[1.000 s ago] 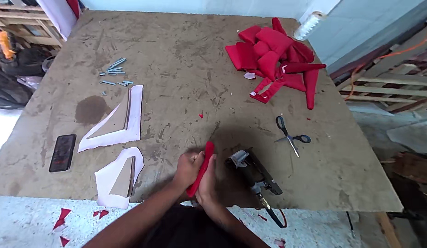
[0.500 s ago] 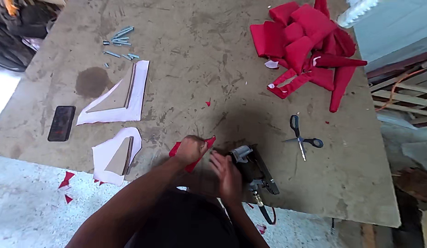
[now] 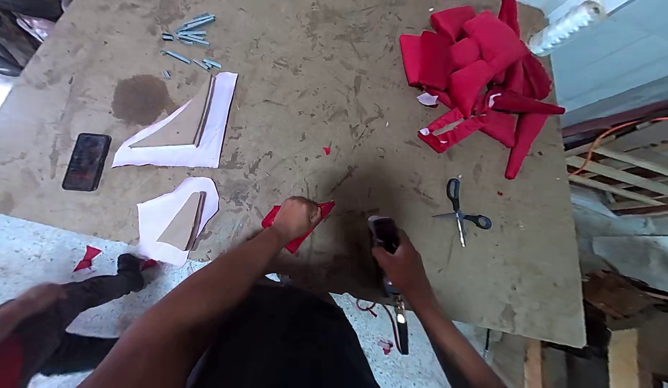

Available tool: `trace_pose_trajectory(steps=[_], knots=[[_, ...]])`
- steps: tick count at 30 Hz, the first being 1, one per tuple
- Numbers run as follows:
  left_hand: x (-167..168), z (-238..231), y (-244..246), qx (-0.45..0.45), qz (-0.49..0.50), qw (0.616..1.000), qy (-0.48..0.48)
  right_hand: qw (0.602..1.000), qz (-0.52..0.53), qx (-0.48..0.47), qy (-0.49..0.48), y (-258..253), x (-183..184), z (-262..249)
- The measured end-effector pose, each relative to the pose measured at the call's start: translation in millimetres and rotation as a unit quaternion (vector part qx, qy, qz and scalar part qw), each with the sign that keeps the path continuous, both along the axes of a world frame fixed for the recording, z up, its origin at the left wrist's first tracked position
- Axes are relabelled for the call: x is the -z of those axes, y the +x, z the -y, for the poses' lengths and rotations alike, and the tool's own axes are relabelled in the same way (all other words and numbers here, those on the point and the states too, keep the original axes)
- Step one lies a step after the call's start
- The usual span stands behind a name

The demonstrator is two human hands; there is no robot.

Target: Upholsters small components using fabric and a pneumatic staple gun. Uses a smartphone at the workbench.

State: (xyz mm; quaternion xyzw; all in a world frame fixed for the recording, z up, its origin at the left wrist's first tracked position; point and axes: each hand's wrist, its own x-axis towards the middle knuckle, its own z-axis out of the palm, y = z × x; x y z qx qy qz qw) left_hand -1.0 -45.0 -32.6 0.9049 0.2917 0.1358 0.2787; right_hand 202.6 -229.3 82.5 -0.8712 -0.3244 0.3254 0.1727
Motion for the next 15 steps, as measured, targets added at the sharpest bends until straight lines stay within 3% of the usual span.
trace_pose_trajectory(steps=[3, 6, 15], knots=[[0.0, 0.3, 0.4, 0.004, -0.008, 1.000, -0.007, 0.993, -0.070, -0.090, 0.010, -20.6, -17.0, -15.1], [-0.2, -1.0, -1.1, 0.005, -0.013, 1.000, -0.020, 0.978, -0.054, -0.197, 0.039, -42.5, -13.4, -29.8], [-3.9, -1.5, -2.5, 0.006, -0.040, 0.999, -0.036, 0.975, -0.032, -0.218, -0.041, -56.4, -18.2, -48.9]])
